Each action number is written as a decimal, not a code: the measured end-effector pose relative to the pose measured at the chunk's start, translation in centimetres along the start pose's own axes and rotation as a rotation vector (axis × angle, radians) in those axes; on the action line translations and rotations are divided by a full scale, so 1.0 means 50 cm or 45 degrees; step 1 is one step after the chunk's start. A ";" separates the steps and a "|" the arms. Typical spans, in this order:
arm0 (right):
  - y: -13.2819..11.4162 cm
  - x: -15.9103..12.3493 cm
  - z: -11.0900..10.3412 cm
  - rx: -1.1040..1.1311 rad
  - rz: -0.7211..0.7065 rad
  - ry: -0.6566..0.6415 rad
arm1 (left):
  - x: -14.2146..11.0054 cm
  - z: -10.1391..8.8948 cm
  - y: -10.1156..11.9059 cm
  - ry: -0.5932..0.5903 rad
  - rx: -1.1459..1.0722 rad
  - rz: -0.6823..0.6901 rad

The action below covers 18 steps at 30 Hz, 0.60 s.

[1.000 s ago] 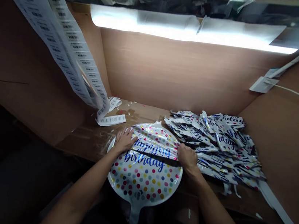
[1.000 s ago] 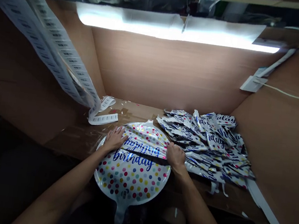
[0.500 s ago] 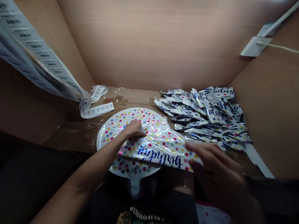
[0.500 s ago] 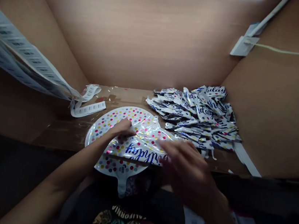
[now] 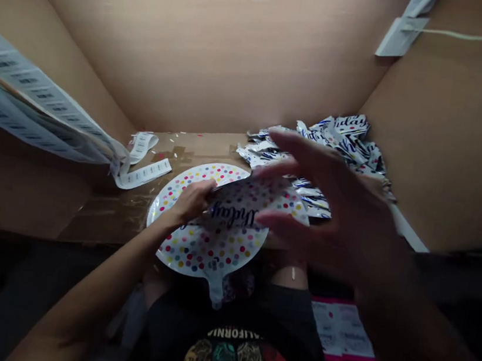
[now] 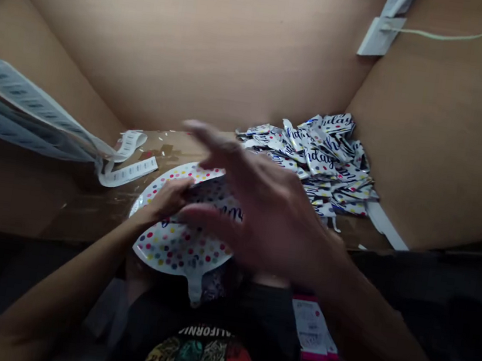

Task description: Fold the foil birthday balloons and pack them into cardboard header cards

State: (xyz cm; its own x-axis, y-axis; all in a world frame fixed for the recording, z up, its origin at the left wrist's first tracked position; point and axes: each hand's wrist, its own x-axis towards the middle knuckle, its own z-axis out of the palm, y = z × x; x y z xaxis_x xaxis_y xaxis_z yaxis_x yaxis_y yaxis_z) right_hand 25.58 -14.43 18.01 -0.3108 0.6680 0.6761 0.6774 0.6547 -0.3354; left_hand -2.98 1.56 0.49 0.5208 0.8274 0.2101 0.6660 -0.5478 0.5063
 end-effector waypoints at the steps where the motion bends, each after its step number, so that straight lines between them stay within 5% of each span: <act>1: 0.046 0.005 0.027 -0.125 -0.048 -0.002 | -0.021 -0.022 0.002 0.086 0.033 0.108; 6: 0.212 -0.138 0.226 -0.387 -0.155 -0.226 | -0.158 -0.066 -0.019 0.283 0.275 0.820; 9: 0.225 -0.271 0.326 -0.263 -0.323 -0.308 | -0.249 -0.023 -0.062 0.191 0.332 0.856; 13: 0.218 -0.367 0.381 -0.053 -0.218 -0.427 | -0.319 0.033 -0.114 -0.109 0.195 0.564; 18: 0.233 -0.330 0.400 -0.302 0.582 -0.516 | -0.234 0.016 -0.116 -0.403 0.261 -0.364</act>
State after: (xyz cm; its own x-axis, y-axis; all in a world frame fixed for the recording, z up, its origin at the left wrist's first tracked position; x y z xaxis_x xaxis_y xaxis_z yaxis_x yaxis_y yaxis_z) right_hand 25.27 -10.74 -10.17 -0.1516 0.9713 0.1835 0.9150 0.2081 -0.3457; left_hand -12.51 -5.06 -5.55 0.4174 0.8876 -0.1949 0.8814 -0.3431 0.3248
